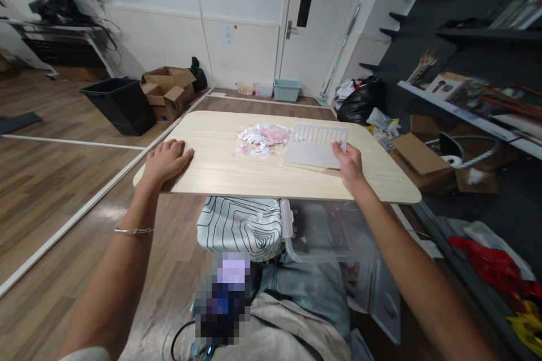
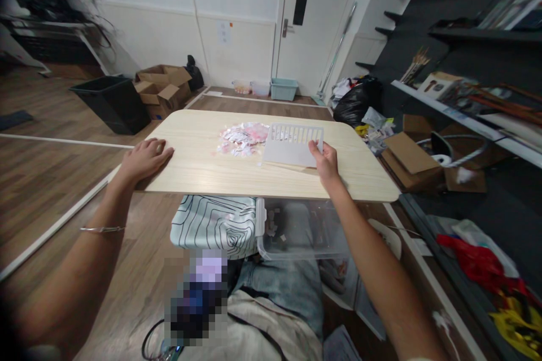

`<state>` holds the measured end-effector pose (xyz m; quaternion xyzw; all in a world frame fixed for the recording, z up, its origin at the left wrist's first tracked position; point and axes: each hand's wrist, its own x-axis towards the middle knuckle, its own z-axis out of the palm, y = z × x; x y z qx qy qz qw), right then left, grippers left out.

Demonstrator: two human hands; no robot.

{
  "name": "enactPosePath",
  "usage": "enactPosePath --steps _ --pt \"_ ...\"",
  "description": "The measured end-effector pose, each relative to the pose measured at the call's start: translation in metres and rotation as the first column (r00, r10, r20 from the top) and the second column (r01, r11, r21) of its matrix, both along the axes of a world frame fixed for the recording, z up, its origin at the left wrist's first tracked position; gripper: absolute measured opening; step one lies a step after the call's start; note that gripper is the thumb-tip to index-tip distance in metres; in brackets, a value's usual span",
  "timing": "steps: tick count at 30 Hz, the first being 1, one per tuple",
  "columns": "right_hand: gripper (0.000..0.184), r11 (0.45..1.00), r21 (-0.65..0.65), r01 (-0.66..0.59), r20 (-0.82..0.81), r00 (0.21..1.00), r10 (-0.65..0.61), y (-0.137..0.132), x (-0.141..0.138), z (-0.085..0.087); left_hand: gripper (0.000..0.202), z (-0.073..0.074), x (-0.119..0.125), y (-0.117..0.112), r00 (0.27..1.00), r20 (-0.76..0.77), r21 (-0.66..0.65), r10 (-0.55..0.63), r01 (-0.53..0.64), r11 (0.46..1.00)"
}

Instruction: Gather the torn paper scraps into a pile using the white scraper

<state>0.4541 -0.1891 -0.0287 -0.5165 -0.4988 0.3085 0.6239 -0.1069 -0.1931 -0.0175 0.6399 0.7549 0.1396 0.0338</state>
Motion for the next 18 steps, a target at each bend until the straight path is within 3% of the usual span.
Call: enactPosePath --steps 9,18 --pt "0.033 0.989 -0.065 -0.137 -0.008 0.991 0.136 -0.011 -0.009 0.006 0.082 0.002 0.001 -0.002 1.0 -0.009 -0.017 0.004 -0.004 1.0" --pt "0.07 0.977 0.009 -0.214 -0.003 0.977 0.214 -0.018 -0.021 0.019 0.078 0.001 0.001 -0.002 1.0 -0.007 -0.01 0.012 -0.012 1.0"
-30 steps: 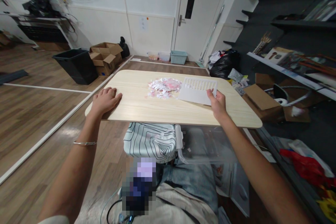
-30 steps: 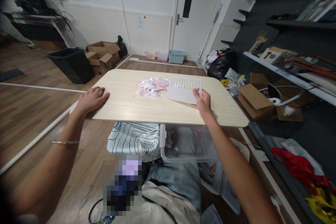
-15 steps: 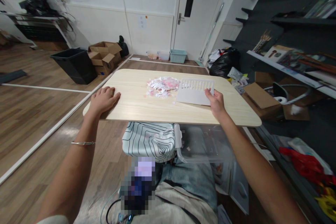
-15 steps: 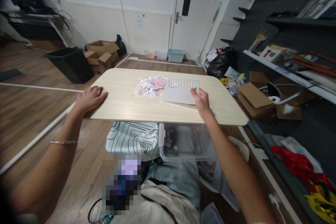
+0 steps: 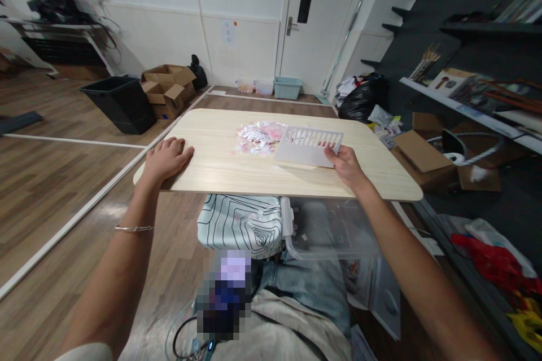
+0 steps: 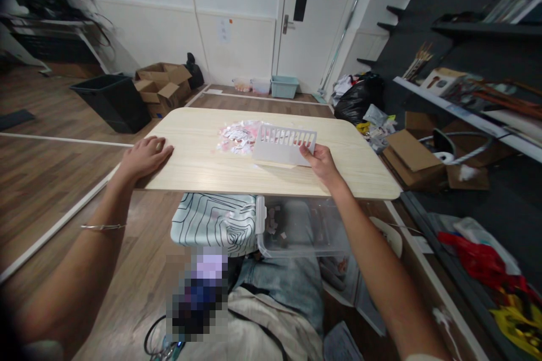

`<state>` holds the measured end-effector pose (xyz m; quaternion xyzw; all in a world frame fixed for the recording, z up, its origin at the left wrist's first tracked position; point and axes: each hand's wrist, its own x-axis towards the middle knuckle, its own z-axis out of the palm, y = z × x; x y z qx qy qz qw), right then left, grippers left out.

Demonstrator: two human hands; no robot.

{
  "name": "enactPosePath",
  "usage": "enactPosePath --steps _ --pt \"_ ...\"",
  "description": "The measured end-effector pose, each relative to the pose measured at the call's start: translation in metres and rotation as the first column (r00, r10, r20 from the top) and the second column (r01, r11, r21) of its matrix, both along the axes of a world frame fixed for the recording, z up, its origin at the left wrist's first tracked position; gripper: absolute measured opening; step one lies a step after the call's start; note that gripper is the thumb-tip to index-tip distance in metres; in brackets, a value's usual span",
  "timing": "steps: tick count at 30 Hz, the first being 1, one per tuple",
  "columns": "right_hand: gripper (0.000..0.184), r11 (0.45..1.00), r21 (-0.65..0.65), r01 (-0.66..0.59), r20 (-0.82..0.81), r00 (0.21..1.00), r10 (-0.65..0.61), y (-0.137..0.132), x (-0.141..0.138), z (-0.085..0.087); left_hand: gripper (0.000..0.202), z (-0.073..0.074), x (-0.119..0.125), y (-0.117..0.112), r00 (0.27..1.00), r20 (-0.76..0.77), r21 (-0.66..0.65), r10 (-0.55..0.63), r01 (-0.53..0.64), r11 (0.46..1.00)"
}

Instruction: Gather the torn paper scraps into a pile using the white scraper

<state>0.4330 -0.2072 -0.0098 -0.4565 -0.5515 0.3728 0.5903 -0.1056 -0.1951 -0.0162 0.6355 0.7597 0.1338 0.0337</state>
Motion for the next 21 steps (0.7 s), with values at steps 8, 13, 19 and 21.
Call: enactPosePath --steps 8,13,19,21 --pt "0.065 0.991 -0.007 -0.13 0.136 0.982 0.13 -0.01 0.002 0.006 0.075 -0.001 -0.002 0.0 1.0 0.004 0.009 -0.012 0.012 1.0" --pt "0.067 0.982 0.027 -0.185 0.224 0.959 0.174 -0.012 0.003 0.011 0.07 0.001 0.0 0.0 1.0 0.011 0.002 0.012 -0.012 1.0" --pt "0.071 0.974 0.097 -0.206 0.286 0.943 0.171 -0.011 -0.002 0.012 0.068 0.005 0.003 -0.004 1.0 0.027 0.012 -0.006 0.006 1.0" --pt "0.071 0.976 0.129 -0.175 0.288 0.949 0.131 -0.01 -0.001 0.01 0.066 0.007 0.004 -0.006 1.0 0.024 0.011 -0.007 0.007 1.0"
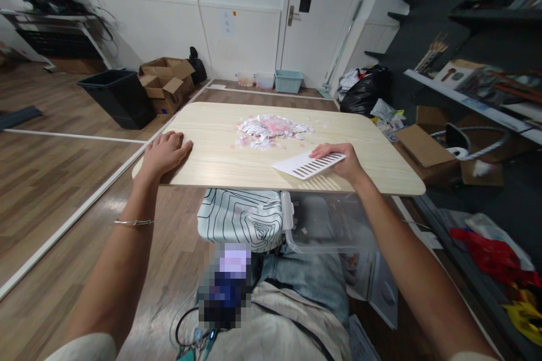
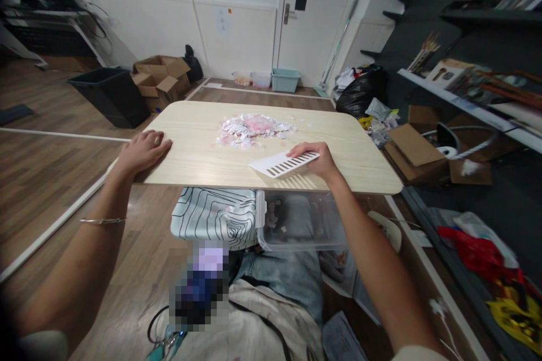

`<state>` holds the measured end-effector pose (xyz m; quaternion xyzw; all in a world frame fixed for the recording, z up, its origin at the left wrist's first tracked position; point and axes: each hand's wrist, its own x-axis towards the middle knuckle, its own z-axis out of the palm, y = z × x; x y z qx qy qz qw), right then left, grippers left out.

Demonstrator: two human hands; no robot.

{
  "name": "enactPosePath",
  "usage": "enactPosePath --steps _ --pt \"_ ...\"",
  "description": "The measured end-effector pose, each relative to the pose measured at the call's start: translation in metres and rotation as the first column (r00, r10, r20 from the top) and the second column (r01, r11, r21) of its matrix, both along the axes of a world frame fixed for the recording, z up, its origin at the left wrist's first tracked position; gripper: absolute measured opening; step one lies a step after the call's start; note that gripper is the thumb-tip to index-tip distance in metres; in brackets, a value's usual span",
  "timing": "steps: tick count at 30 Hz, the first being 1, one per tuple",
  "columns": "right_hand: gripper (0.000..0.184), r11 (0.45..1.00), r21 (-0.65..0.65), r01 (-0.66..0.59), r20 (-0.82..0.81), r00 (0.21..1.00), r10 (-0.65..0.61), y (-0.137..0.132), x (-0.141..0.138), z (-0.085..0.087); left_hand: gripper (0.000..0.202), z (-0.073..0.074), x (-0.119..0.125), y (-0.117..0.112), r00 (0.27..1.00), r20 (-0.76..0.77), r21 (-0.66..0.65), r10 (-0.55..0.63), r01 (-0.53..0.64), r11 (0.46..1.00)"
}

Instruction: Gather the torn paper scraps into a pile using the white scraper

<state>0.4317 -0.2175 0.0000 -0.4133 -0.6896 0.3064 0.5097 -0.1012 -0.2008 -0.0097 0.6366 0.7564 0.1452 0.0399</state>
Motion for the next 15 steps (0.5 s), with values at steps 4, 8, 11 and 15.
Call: enactPosePath --steps 4,8,11,15 --pt "0.073 0.992 0.067 0.11 -0.027 0.994 -0.108 0.0 0.006 -0.004 0.067 0.003 0.001 -0.002 1.0 -0.006 -0.026 -0.02 0.02 0.999" --pt "0.081 0.972 0.127 0.196 -0.065 0.98 -0.189 0.002 0.013 -0.009 0.071 0.002 0.0 -0.002 1.0 0.004 -0.038 -0.008 0.009 0.999" --pt "0.092 0.96 0.151 0.237 -0.107 0.969 -0.222 0.005 0.016 -0.013 0.075 0.004 0.001 -0.002 1.0 -0.009 -0.05 -0.019 0.019 0.999" --pt "0.095 0.955 0.156 0.254 -0.142 0.962 -0.233 0.009 0.019 -0.014 0.074 0.007 0.003 -0.003 0.999 -0.041 -0.068 -0.015 0.013 0.998"
